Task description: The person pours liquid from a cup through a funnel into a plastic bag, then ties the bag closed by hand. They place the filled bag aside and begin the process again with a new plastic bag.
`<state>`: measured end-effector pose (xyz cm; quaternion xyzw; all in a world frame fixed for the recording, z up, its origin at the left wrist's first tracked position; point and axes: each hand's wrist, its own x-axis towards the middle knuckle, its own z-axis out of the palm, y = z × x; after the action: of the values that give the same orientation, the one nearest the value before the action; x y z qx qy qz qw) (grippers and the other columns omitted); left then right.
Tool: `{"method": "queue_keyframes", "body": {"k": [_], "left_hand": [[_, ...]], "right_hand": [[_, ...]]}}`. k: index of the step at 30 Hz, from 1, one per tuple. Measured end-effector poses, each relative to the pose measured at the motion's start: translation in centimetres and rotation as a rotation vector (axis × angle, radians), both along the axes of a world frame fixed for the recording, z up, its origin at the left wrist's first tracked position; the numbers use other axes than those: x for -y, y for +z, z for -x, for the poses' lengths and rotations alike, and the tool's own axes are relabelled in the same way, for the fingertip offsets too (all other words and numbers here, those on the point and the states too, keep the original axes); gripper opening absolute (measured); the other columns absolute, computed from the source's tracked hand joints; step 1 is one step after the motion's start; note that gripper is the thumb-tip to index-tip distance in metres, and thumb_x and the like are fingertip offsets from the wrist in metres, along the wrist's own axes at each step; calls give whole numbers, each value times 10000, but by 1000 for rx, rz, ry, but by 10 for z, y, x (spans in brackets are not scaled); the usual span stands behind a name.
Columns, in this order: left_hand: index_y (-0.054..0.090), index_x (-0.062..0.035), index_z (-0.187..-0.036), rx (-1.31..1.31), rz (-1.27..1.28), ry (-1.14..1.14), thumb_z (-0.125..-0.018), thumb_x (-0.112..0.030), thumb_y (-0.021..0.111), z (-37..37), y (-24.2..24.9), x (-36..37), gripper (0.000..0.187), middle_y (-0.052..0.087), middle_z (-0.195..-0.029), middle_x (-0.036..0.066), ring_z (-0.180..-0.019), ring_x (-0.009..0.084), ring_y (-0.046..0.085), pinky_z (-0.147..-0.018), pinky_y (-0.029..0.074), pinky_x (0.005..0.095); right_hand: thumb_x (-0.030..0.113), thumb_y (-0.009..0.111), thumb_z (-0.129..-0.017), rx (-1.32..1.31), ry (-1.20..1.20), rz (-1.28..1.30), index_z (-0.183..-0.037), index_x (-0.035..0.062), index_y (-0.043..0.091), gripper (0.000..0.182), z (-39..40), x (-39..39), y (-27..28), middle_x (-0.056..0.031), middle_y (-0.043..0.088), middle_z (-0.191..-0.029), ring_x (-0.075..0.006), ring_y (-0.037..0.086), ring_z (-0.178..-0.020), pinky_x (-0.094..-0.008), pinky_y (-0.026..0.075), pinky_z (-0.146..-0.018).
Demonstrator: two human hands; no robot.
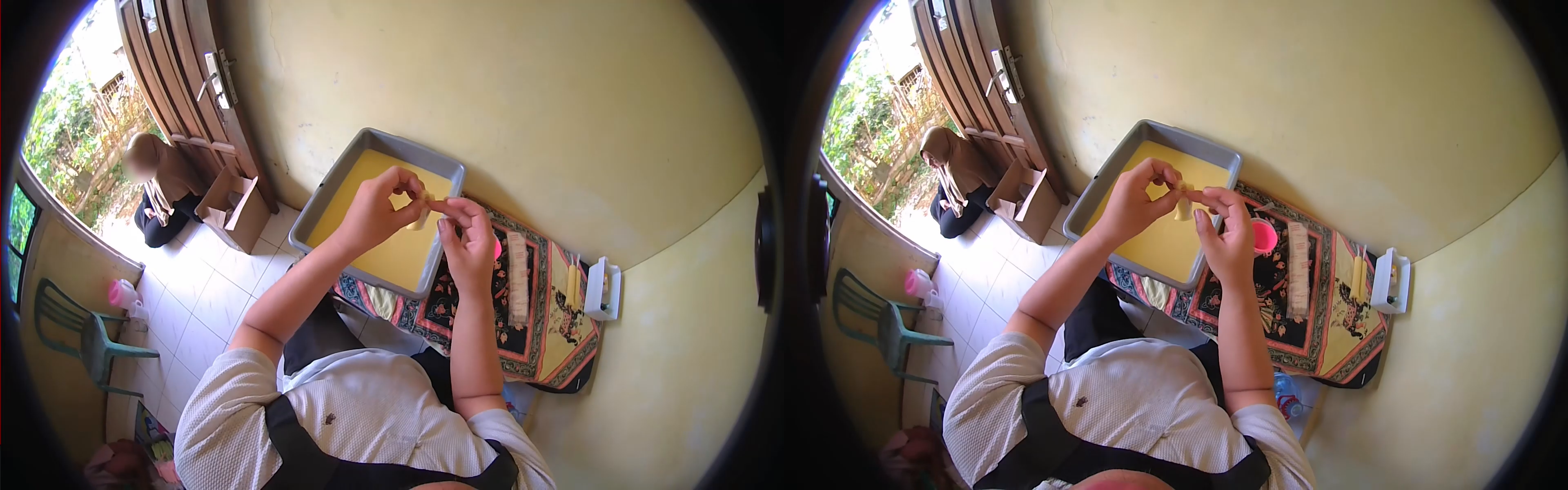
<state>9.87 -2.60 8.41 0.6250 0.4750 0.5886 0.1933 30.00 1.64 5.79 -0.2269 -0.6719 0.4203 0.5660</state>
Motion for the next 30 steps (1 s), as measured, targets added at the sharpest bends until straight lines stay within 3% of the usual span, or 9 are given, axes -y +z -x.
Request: {"method": "queue_keyframes", "body": {"k": [4,9,12,16,21,25,30], "left_hand": [[657,-39,-1104,-42,12,-211,-955,-28,817,9,2,3,219,750,-1073,43,-1041,141,691,-966,555,329],[649,-17,-1113,118,161,-429,-1002,7,780,15,3,9,173,736,-1104,65,-1089,138,692,-1001,557,323],[656,-13,-1131,48,152,-463,-1021,18,766,18,2,9,158,740,-1106,56,-1076,132,703,-991,567,312],[676,-17,-1132,-117,63,-419,-1009,19,776,15,7,12,163,757,-1057,59,-984,147,738,-913,597,312],[694,-23,-1113,-224,51,-306,-976,5,808,15,18,16,180,784,-973,70,-905,189,792,-835,628,328],[706,-19,-1130,-238,-10,-190,-943,-30,843,13,12,16,232,793,-972,81,-917,206,807,-846,645,340],[724,-21,-1135,-303,-134,-6,-906,-57,876,10,4,17,277,800,-996,96,-938,220,811,-862,654,345]], "right_hand": [[59,847,-936,299,-234,-461,-1164,45,763,243,0,-9,17,-81,775,-1080,-276,696,-1110,-398,535,-985],[43,873,-870,299,-173,-476,-1035,50,787,187,1,0,19,-84,767,-1031,-316,692,-1046,-433,543,-924],[13,853,-827,291,-155,-432,-982,53,750,190,2,1,19,-83,746,-975,-316,692,-997,-432,549,-888],[-19,806,-775,330,-107,-370,-913,48,668,206,3,-2,18,-88,692,-895,-326,686,-938,-439,554,-842],[-42,773,-740,370,-142,-494,-887,40,634,219,9,-14,15,-102,663,-865,-352,675,-929,-464,558,-828],[-45,773,-727,389,-197,-591,-875,35,626,224,14,-17,15,-110,665,-868,-367,668,-933,-481,562,-827],[-34,781,-741,373,-141,-515,-871,38,632,210,23,-7,20,-109,672,-868,-366,674,-942,-481,562,-830]]}}
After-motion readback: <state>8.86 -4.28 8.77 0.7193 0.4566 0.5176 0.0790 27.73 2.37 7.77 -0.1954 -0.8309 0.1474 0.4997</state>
